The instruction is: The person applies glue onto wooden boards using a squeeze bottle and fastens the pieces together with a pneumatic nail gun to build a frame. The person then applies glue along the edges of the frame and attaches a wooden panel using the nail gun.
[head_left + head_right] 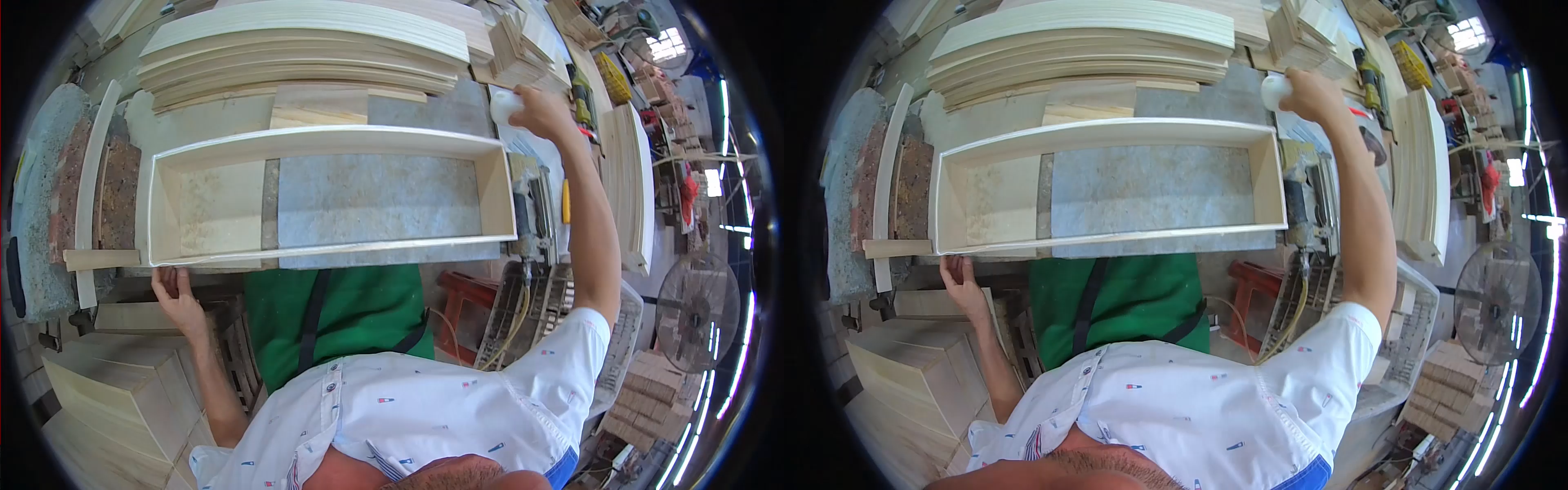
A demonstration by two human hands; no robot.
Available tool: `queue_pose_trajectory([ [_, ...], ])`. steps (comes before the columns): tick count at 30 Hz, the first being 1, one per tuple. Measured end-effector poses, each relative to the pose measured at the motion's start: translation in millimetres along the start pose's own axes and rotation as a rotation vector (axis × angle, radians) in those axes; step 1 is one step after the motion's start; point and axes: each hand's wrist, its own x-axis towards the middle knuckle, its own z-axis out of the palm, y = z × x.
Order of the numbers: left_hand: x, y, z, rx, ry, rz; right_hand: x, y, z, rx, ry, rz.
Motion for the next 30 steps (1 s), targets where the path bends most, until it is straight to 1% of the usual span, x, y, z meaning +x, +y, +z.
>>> queue_pose_trajectory([
  [3,-6,11,4,0.029,0.01,-0.03,60,-18,25,-0.257,-0.122,-0.038],
  [6,-7,16,1,0.041,0.008,-0.038,90,-34,37,-0.305,-0.12,-0.027],
  [9,-6,19,2,0.069,-0.007,-0.037,93,-44,49,-0.337,-0.093,-0.056],
  [12,-6,21,1,0.082,-0.012,-0.043,85,-30,64,-0.307,0.182,-0.315],
  [15,-2,20,0,0.075,-0.016,-0.035,26,-43,46,0.176,0.536,-0.416],
  [17,1,15,-2,0.06,-0.017,-0.011,-22,-47,37,0.337,0.475,-0.22],
  [22,7,9,-6,0.092,-0.042,0.023,-98,-3,62,0.592,0.259,0.203],
  [25,10,11,-7,0.088,-0.058,0.015,-124,-6,76,1.192,0.032,0.322],
  [26,13,12,-5,0.084,-0.064,0.013,-130,-10,79,1.27,-0.028,0.306],
  [29,24,13,-2,0.052,-0.114,-0.005,-133,-12,77,1.356,-0.02,0.294],
  [30,23,17,-6,0.094,-0.105,0.046,-127,-3,77,1.346,0.008,0.298],
])
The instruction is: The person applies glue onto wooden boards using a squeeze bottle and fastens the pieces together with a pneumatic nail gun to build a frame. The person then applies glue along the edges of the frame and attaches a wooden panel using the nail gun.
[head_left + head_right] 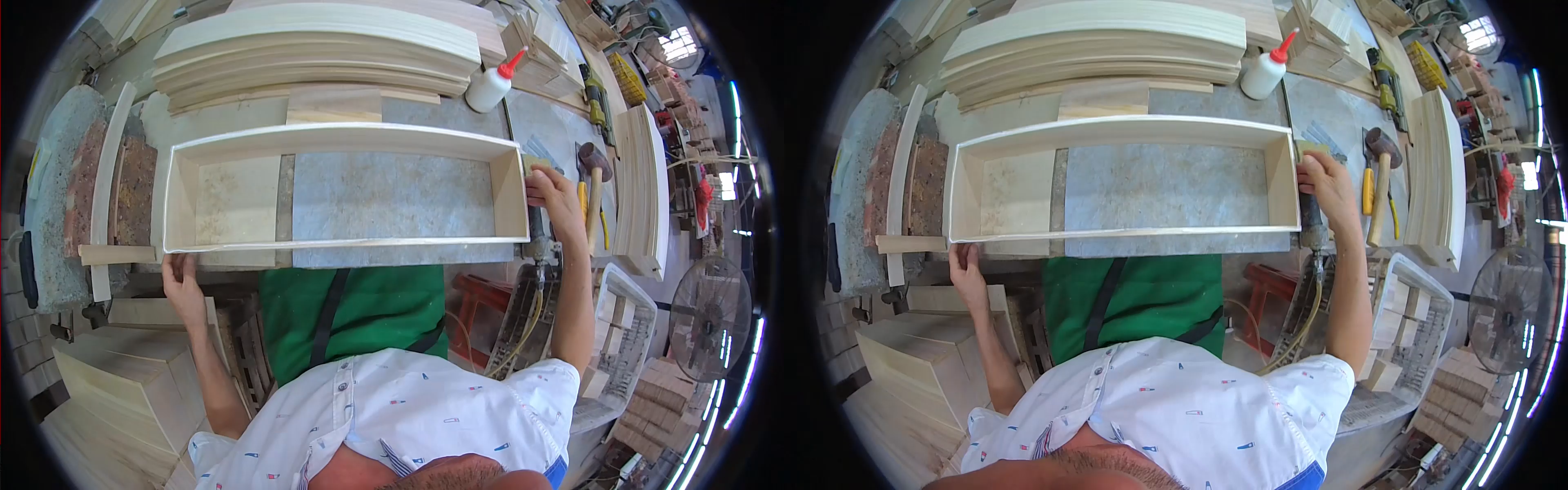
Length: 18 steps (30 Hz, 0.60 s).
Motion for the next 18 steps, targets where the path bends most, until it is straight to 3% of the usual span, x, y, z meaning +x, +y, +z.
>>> queue_pose_trajectory([
  [3,4,32,-14,0.125,0.054,0.174,36,-17,-23,-0.145,0.09,-0.129],
  [6,25,97,-16,0.136,0.091,0.326,102,-42,-34,-0.047,0.073,-0.204],
  [7,44,123,-2,0.067,0.078,0.336,127,-48,-35,-0.007,0.056,-0.241],
  [11,142,199,72,0.283,-0.199,0.588,220,-56,-29,-0.03,0.073,-0.229],
  [13,200,218,121,0.371,-0.324,0.62,249,-54,-29,-0.048,0.057,-0.18],
  [16,293,213,188,0.647,-0.342,0.735,273,-53,-27,-0.042,-0.009,-0.11],
  [18,350,198,214,0.861,-0.382,0.608,278,-54,-20,0.033,0.007,-0.089],
])
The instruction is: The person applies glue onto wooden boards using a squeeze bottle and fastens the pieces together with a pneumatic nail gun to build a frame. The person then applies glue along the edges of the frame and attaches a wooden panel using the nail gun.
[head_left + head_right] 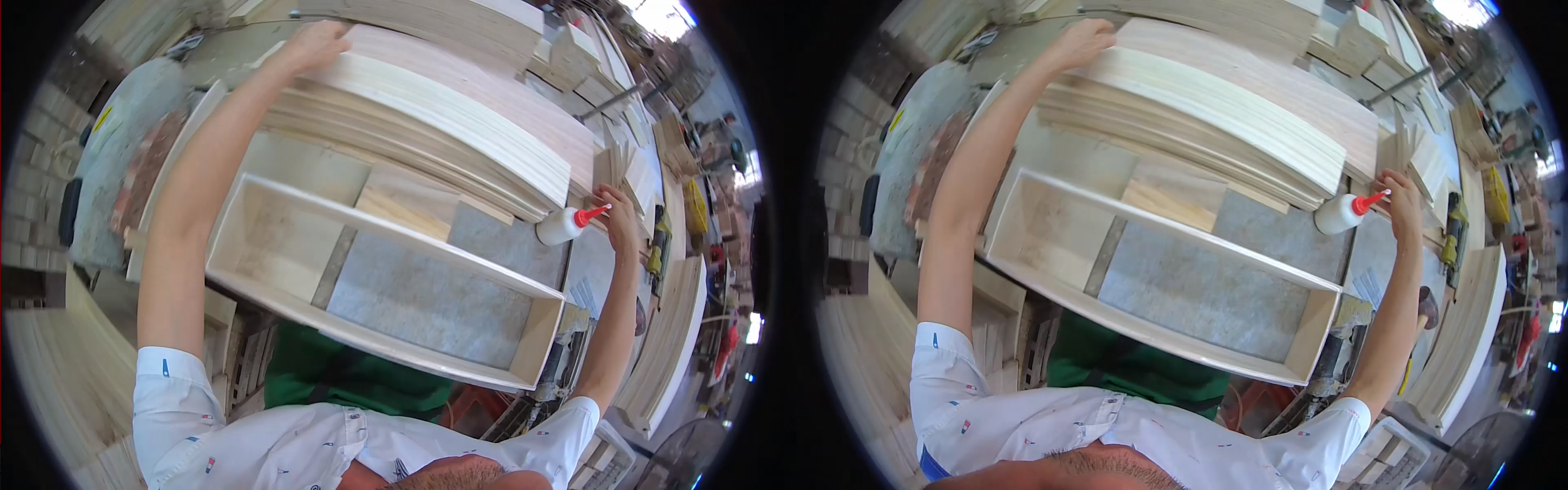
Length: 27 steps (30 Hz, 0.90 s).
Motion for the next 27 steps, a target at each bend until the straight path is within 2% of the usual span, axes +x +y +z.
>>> queue_pose_trajectory([
  [1,22,-4,14,0.063,-0.084,-0.033,-2,-1,3,-0.005,-0.054,-0.013],
  [4,58,-21,38,-0.002,-0.285,-0.146,3,4,-2,-0.073,-0.168,-0.02],
  [5,66,-27,42,0.018,-0.356,-0.132,-5,-3,5,-0.025,-0.138,-0.007],
  [6,71,-47,59,-0.079,-0.238,-0.04,-11,-13,11,-0.014,-0.106,0.047],
  [8,65,-33,54,-0.092,-0.201,-0.046,-16,-21,16,-0.029,-0.089,0.062],
  [11,63,-25,60,-0.174,-0.007,-0.067,-10,-18,14,-0.036,-0.078,0.053],
  [12,66,-25,57,0.031,-0.002,-0.052,-10,-18,13,-0.05,-0.074,0.045],
  [15,66,-23,50,0.014,-0.252,-0.133,-12,-22,15,-0.068,-0.065,0.018],
  [24,63,-34,53,-0.107,-0.133,-0.189,-2,-29,7,0.08,-0.034,-0.049],
  [27,62,-50,59,-0.243,0.007,-0.243,-2,-41,6,0.187,0.028,-0.117],
])
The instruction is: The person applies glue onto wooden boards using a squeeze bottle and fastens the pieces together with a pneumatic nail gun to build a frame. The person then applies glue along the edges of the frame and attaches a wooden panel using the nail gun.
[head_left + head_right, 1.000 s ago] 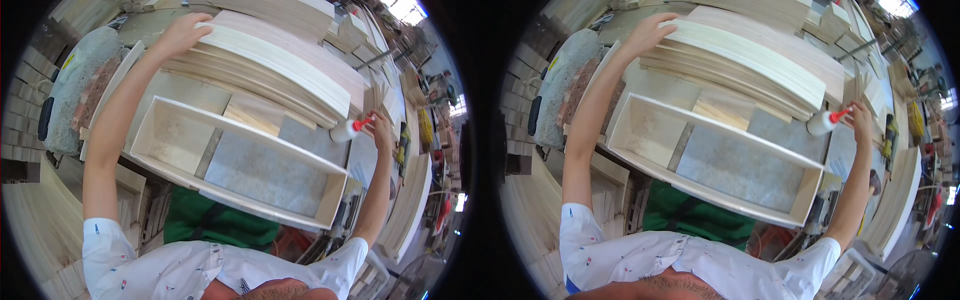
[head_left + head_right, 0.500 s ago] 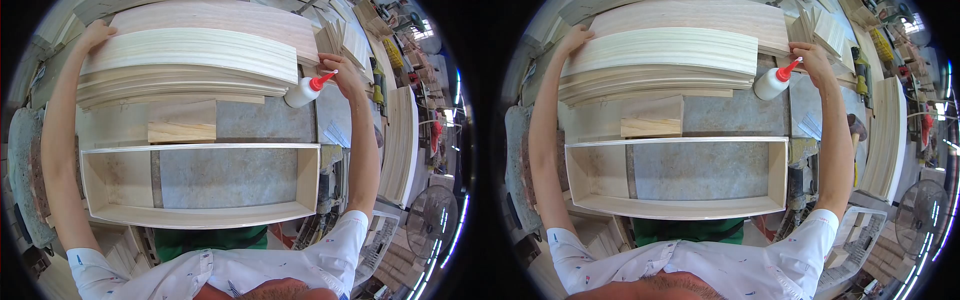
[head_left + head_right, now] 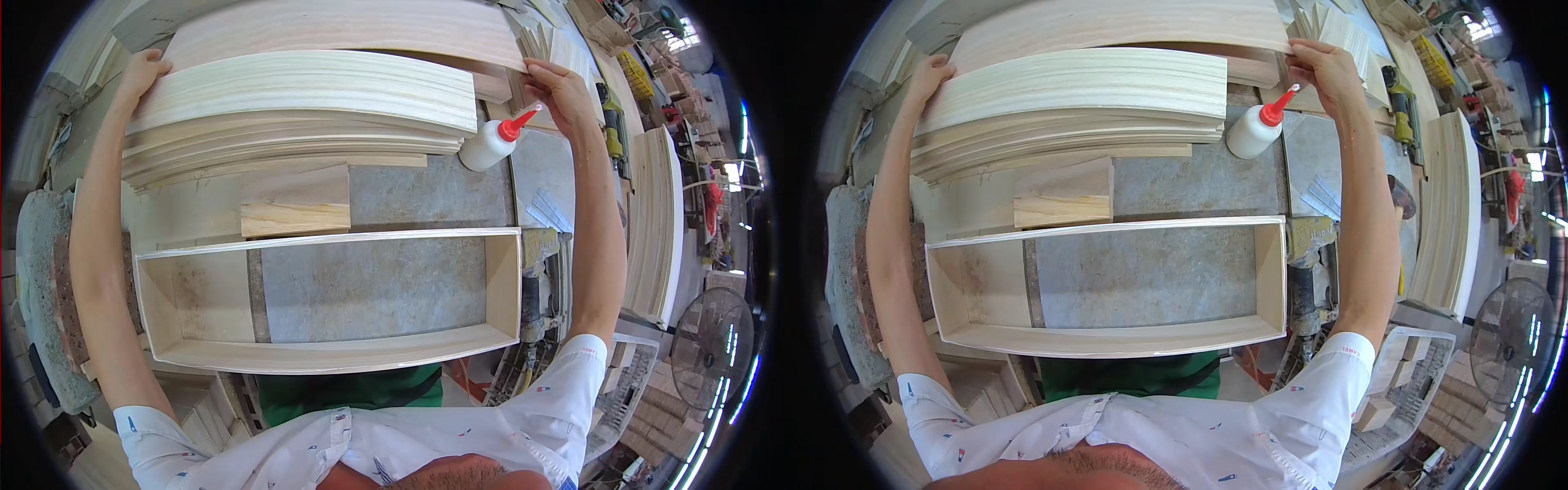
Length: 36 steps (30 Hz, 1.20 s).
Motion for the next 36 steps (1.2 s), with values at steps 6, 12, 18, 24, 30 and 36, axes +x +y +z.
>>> queue_pose_trajectory([
  [6,0,4,-5,-0.305,0.197,0.007,-7,-25,-6,0.184,0.102,-0.209],
  [12,3,19,-19,-0.694,0.453,0.147,-48,-53,-15,0.22,0.197,-0.424],
  [18,-87,22,-111,-0.666,0.265,0.153,-168,-57,-36,0.149,0.138,-0.26],
  [24,-290,-19,-149,-0.498,0.157,-0.003,-300,3,-34,0.211,0.032,0.111],
  [30,-413,-59,-114,-0.551,0.098,-0.192,-351,44,-27,0.123,-0.032,0.219],
  [36,-432,-70,-88,-0.617,0.112,-0.132,-357,55,-23,0.058,-0.013,0.215],
])
